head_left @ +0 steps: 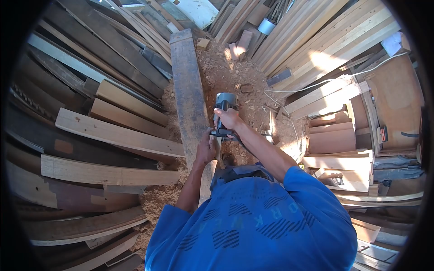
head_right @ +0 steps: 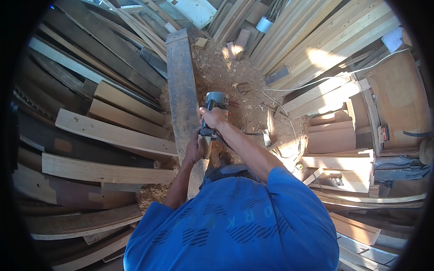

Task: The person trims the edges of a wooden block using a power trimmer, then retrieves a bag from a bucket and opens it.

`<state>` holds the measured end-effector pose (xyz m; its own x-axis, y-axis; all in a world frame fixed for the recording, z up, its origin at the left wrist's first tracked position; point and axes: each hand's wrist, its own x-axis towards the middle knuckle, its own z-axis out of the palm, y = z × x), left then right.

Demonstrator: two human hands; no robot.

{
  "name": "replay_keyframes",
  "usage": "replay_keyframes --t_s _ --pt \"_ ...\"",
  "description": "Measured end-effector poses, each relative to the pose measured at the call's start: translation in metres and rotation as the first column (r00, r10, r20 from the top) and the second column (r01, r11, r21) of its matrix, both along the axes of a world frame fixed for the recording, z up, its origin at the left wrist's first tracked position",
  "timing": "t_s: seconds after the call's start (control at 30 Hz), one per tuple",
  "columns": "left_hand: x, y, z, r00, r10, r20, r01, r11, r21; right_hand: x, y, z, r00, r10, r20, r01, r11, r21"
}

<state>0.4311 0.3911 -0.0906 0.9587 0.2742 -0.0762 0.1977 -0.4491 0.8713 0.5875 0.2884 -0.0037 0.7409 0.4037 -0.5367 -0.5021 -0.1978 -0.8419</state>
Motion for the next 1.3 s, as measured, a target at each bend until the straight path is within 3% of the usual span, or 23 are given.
replay_keyframes --t_s 0.37,0.73,0.83,0.97,1.13,1.23,1.3 --pt "0.003 0.0 -0.002 1.0 -0.019 0.009 0.019 1.0 0.023 0.003 -0.006 -0.006 1.0 -0.002 -0.001 0.002 0.999 -0.044" --pt "0.01 -0.005 -0.002 0.998 -0.053 -0.024 0.054 0.998 0.032 0.007 -0.023 -0.011 0.988 -0.103 -0.113 0.119 0.983 0.139" --pt "0.014 -0.01 -0.002 0.995 -0.086 0.059 0.074 0.98 0.185 0.016 -0.041 -0.022 0.98 -0.129 -0.149 0.157 0.969 0.189" --pt "0.018 -0.019 0.025 0.974 -0.132 -0.184 0.172 0.96 0.221 0.024 -0.076 -0.044 0.922 -0.22 -0.319 0.317 0.902 0.293" --pt "0.038 -0.027 0.04 0.845 -0.122 -0.521 0.352 0.86 0.369 0.01 -0.126 -0.035 0.918 -0.269 -0.29 0.346 0.901 0.261" --pt "0.054 -0.031 0.041 0.855 -0.106 -0.508 0.357 0.83 0.428 0.005 -0.16 -0.031 0.964 -0.205 -0.172 0.239 0.948 0.211" --pt "0.061 -0.019 0.046 0.84 -0.143 -0.523 0.402 0.811 0.424 0.003 -0.182 -0.022 0.963 -0.192 -0.187 0.224 0.96 0.169"
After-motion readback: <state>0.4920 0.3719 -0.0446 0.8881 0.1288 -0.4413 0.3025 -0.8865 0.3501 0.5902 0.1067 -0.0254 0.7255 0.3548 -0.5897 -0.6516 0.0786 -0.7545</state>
